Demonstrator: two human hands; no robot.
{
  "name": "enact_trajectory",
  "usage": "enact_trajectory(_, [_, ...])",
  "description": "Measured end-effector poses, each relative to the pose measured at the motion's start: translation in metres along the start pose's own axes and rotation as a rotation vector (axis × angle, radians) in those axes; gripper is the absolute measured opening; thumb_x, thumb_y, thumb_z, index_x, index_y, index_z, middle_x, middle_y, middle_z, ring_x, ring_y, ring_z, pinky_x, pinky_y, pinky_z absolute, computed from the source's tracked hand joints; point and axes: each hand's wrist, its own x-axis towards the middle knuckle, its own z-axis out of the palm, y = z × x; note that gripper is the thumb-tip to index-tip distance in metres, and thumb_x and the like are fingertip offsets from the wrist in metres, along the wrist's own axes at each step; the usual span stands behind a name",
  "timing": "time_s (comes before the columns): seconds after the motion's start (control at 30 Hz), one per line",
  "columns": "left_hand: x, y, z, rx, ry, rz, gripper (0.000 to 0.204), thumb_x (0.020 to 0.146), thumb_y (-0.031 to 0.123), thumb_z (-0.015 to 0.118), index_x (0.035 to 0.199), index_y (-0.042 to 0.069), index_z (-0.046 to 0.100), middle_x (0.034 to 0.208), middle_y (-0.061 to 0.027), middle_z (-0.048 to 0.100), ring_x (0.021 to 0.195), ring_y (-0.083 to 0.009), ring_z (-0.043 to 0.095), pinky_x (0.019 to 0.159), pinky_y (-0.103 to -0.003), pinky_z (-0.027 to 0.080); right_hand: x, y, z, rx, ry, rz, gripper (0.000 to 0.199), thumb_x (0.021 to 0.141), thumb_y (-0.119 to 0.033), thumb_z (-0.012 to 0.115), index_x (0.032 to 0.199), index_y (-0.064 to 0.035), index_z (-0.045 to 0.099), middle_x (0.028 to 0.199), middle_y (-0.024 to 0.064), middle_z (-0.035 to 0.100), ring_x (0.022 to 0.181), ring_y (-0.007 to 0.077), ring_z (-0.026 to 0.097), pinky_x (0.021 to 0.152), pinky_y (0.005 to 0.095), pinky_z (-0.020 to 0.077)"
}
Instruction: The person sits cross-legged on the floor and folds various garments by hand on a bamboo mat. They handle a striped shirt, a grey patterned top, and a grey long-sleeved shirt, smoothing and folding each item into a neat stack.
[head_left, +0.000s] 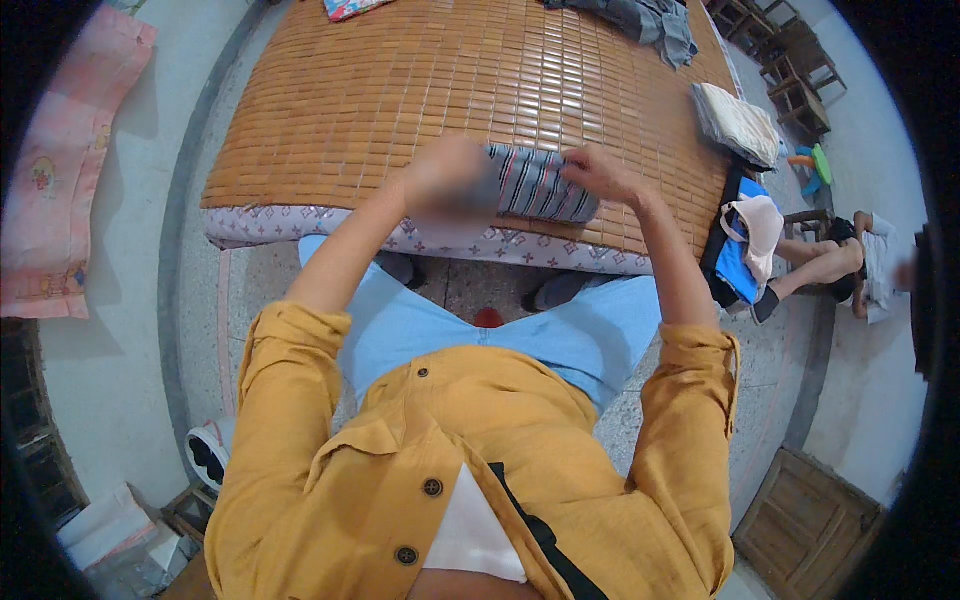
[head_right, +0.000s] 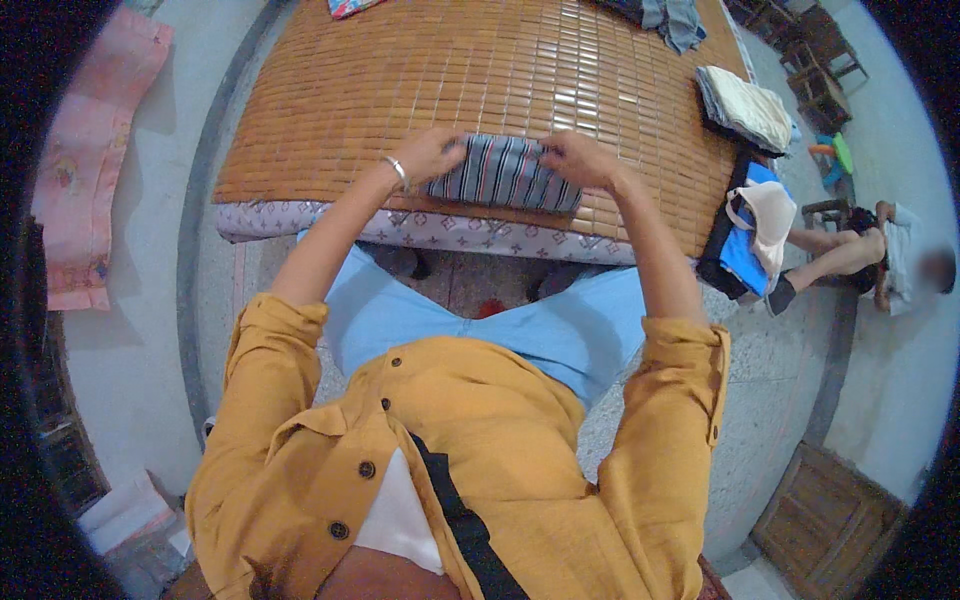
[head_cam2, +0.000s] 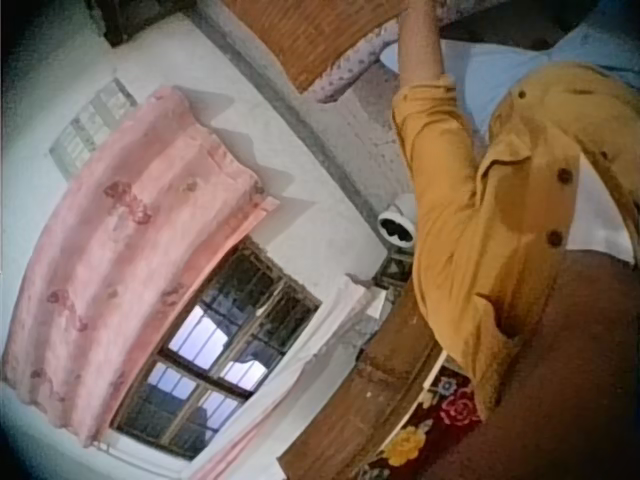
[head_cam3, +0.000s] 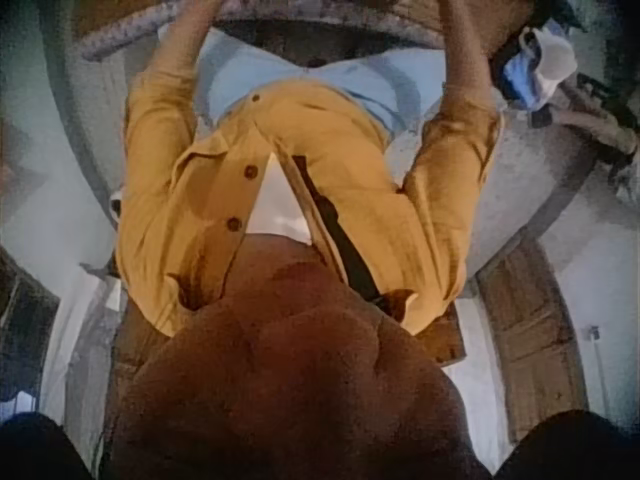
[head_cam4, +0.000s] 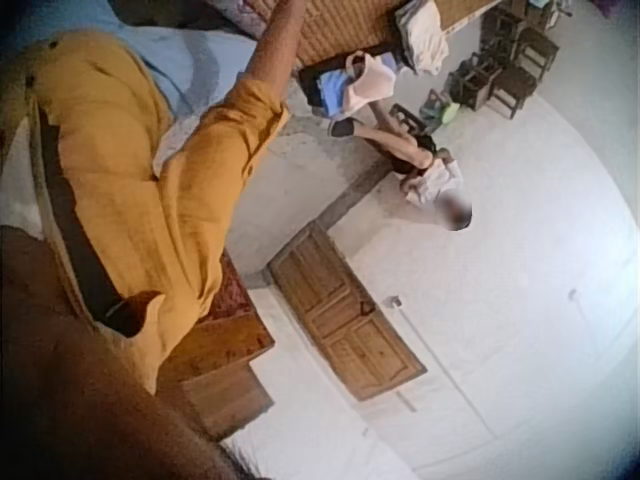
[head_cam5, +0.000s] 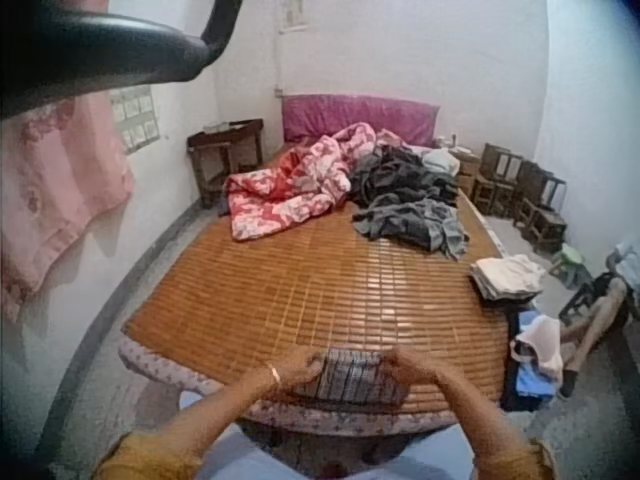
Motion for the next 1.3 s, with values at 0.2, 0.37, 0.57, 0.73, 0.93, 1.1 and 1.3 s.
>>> enact_trajectory(0.2, [0.016, -0.034, 0.029, -0.048, 0.227, 0.046, 0.035, 0.084, 0.03, 0.055, 0.111, 0.008, 0.057, 0.103, -0.0164, 0.061, 0.096, -0.0336, 0.057, 0.083, -0.04, 0.045, 0.023, 0.027, 0.018, -0.238, 0.446, 0.089, 0.042, 0.084, -0.037, 0.054, 0.113, -0.0066, 0.056, 0.115, 0.0183, 0.056, 0.103, 0.0331, 0.054, 0.086, 0.0415, 0.0438])
enact_trajectory(0.37, [-0.016, -0.024, 0.055, 0.02, 0.232, -0.04, 0.034, 0.079, 0.024, 0.061, 0.109, 0.007, 0.058, 0.105, -0.0149, 0.058, 0.101, -0.0312, 0.053, 0.088, -0.038, 0.042, 0.004, 0.015, 0.099, -0.454, 0.503, -0.092, 0.058, 0.083, -0.048, 0.052, 0.13, -0.0148, 0.043, 0.137, 0.0147, 0.035, 0.126, 0.0355, 0.03, 0.102, 0.0501, 0.0237])
enact_trajectory(0.57, [-0.046, 0.015, 0.061, 0.032, 0.554, 0.055, 0.032, 0.076, 0.019, 0.064, 0.105, 0.005, 0.059, 0.097, -0.0147, 0.059, 0.093, -0.0312, 0.055, 0.084, -0.038, 0.044, 0.008, 0.024, 0.118, -0.436, 0.506, 0.001, 0.064, 0.082, -0.05, 0.051, 0.136, -0.0185, 0.036, 0.141, 0.0129, 0.031, 0.131, 0.0358, 0.024, 0.104, 0.0546, 0.0167])
enact_trajectory(0.73, [-0.057, 0.035, 0.094, -0.747, 0.317, -0.334, 0.034, 0.081, 0.021, 0.064, 0.108, 0.002, 0.058, 0.094, -0.009, 0.062, 0.083, -0.0187, 0.061, 0.075, -0.03, 0.05, 0.015, -0.005, 0.128, -0.49, 0.581, 0.072, 0.063, 0.082, -0.043, 0.055, 0.136, -0.0184, 0.034, 0.132, 0.0192, 0.04, 0.121, 0.0429, 0.034, 0.094, 0.0607, 0.0295])
enact_trajectory(0.93, [-0.058, 0.018, 0.117, -1.186, 0.338, -0.33, 0.046, 0.085, 0.025, 0.062, 0.119, -0.004, 0.049, 0.099, -0.008, 0.06, 0.088, -0.0146, 0.06, 0.073, -0.027, 0.051, 0.028, -0.036, 0.121, -0.661, 0.304, 0.12, 0.063, 0.077, -0.016, 0.059, 0.135, -0.0127, 0.033, 0.109, 0.0212, 0.054, 0.093, 0.0461, 0.053, 0.078, 0.056, 0.045])
enact_trajectory(1.1, [-0.077, 0.027, 0.097, -1.62, 0.29, -0.566, 0.06, 0.084, 0.037, 0.062, 0.124, -0.002, 0.042, 0.113, -0.0106, 0.054, 0.102, -0.0167, 0.054, 0.086, -0.031, 0.045, 0.034, -0.062, 0.077, -0.01, 0.144, 0.032, 0.053, 0.072, -0.004, 0.054, 0.124, -0.0064, 0.045, 0.089, 0.0119, 0.061, 0.079, 0.0253, 0.06, 0.073, 0.0355, 0.0489])
enact_trajectory(1.3, [-0.113, 0.058, 0.063, -2.185, 0.191, -0.55, 0.054, 0.082, 0.039, 0.062, 0.12, 0.005, 0.045, 0.117, -0.0092, 0.053, 0.107, -0.0211, 0.052, 0.094, -0.037, 0.042, 0.017, -0.086, 0.077, 1.165, 0.062, 0.133, 0.042, 0.071, 0.002, 0.048, 0.113, 0.0001, 0.051, 0.093, 0.0069, 0.06, 0.077, 0.0146, 0.058, 0.07, 0.0272, 0.049])
